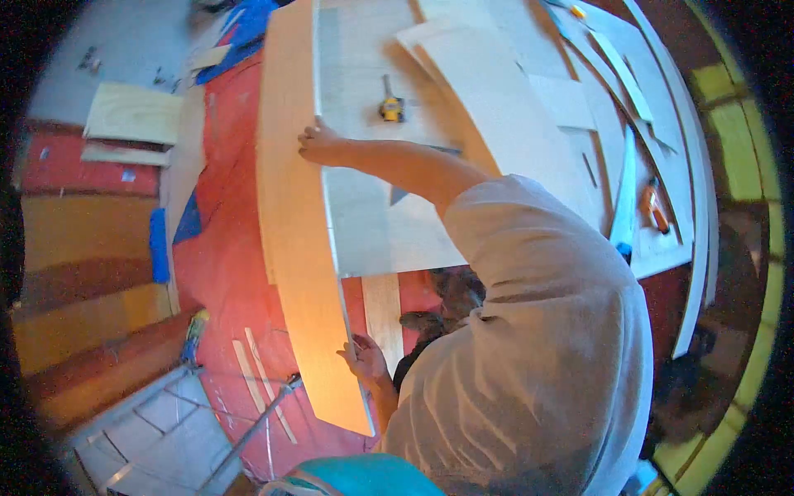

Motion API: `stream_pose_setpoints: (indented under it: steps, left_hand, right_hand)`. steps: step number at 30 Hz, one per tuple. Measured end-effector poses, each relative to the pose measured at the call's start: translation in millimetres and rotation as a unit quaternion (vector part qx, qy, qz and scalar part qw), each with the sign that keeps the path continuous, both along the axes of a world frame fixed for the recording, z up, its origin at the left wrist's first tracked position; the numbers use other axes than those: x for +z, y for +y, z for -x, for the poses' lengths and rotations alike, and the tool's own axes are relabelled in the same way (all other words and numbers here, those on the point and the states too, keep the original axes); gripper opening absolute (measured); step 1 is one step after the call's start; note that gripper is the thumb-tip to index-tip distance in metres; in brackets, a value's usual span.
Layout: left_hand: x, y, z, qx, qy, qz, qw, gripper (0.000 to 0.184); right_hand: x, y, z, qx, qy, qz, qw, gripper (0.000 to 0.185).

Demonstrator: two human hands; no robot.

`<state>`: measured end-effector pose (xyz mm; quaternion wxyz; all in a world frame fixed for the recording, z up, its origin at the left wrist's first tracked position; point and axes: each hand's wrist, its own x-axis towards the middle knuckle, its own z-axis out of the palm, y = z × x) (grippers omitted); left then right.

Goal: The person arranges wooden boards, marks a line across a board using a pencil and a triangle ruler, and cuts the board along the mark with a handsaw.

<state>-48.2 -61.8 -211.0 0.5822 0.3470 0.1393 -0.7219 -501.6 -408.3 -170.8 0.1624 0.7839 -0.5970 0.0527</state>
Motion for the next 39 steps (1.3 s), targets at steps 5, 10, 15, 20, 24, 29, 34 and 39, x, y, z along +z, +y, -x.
stream_pose_setpoints:
  steps: [5, 10, 15, 20, 24, 29, 34, 39]
  left_hand:
    - [-41, -31, 36, -0.068, 0.078, -0.027, 0.994, 0.026]
    - [-44, -66, 79, -0.154, 0.032, -0.050, 0.986, 0.030]
    - [-24, -77, 116, -0.339, 0.082, -0.036, 0.937, 0.050]
    - [-22, -94, 161, -0.527, -0.014, 0.031, 0.849, 0.065]
    - [14, -73, 231, -0.705, -0.166, 0.062, 0.687, 0.058]
    - [17, -14, 322, -0.818, -0.196, 0.176, 0.512, 0.059]
    - [-85, 20, 359, -0.800, -0.390, 0.341, 0.302, 0.064]
    - [0, -2, 326, -0.731, -0.369, 0.350, 0.454, 0.061]
  right_hand:
    - [48, 72, 35, -0.108, -0.163, -0.211, 0.958, 0.039]
    - [44, 266, 123, -0.319, -0.427, -0.053, 0.844, 0.048]
    - [14, 486, 224, -0.674, -0.269, -0.017, 0.687, 0.072]
    - [-10, 593, 266, -0.704, -0.352, -0.153, 0.597, 0.078]
    - [-10, 587, 246, -0.706, -0.223, -0.111, 0.663, 0.063]
    - [-38, 598, 191, -0.667, -0.160, -0.011, 0.728, 0.052]
    - [-45, 585, 105, -0.642, -0.271, -0.010, 0.717, 0.046]
    - [2, 552, 41, -0.709, -0.310, 0.031, 0.633, 0.050]
